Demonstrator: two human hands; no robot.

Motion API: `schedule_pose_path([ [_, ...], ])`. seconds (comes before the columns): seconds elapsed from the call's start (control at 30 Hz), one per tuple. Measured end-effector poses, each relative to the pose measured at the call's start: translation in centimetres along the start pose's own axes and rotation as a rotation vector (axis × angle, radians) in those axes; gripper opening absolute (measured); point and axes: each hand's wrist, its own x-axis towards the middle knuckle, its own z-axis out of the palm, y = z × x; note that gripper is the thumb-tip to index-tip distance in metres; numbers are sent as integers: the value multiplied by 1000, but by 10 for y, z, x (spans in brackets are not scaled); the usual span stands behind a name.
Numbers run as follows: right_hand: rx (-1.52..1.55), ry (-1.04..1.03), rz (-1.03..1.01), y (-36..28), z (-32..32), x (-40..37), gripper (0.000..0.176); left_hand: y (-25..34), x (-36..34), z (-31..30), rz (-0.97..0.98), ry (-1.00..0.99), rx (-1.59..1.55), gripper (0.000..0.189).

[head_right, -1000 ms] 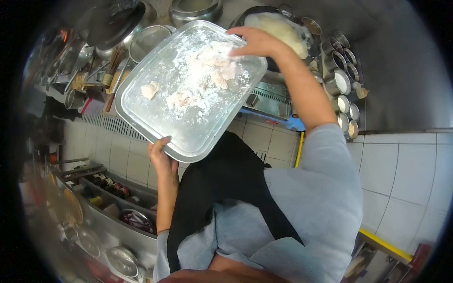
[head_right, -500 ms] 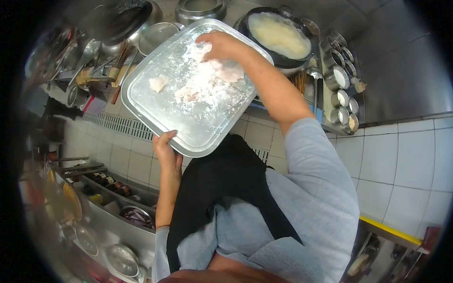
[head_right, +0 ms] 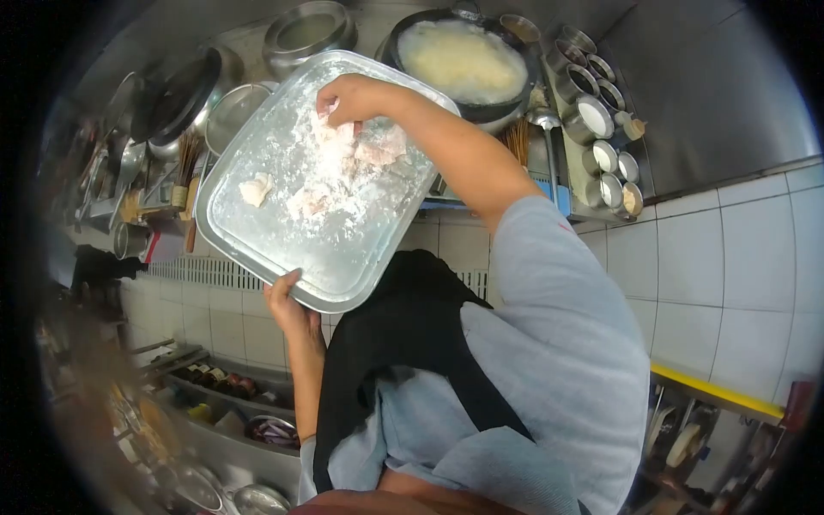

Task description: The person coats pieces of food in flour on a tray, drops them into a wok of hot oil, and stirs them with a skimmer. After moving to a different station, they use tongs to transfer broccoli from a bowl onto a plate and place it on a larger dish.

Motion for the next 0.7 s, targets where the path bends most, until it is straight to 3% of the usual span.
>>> schedule_pose_path([
  [0.17, 237, 273, -35, 11, -47, -26, 31, 0, 2, 1, -37, 64, 12, 57],
  [0.23, 244, 391, 44, 38, -84, -28, 31, -4, 7, -1, -29, 68, 16, 57],
  [0.4, 65, 559, 237, 155, -163, 4, 30, -6, 8, 13, -21, 146, 7, 55],
  [0.47, -33, 662, 429, 199, -193, 27, 32, -9, 8, 10, -25, 173, -1, 53],
  [0.53, -226, 713, 451, 244, -228, 46, 35, -11, 6, 14, -28, 197, 1, 52],
  [0.6, -515, 745, 504, 216, -247, 30, 39, -10, 1, 23, -1, 211, -12, 47],
  [0.63, -511, 734, 505, 207, -251, 21, 39, -10, 0, 25, -4, 221, -9, 47],
  [0.7, -165, 947, 283, 190, -249, 6, 41, -12, -1, 26, 10, 214, -11, 44],
])
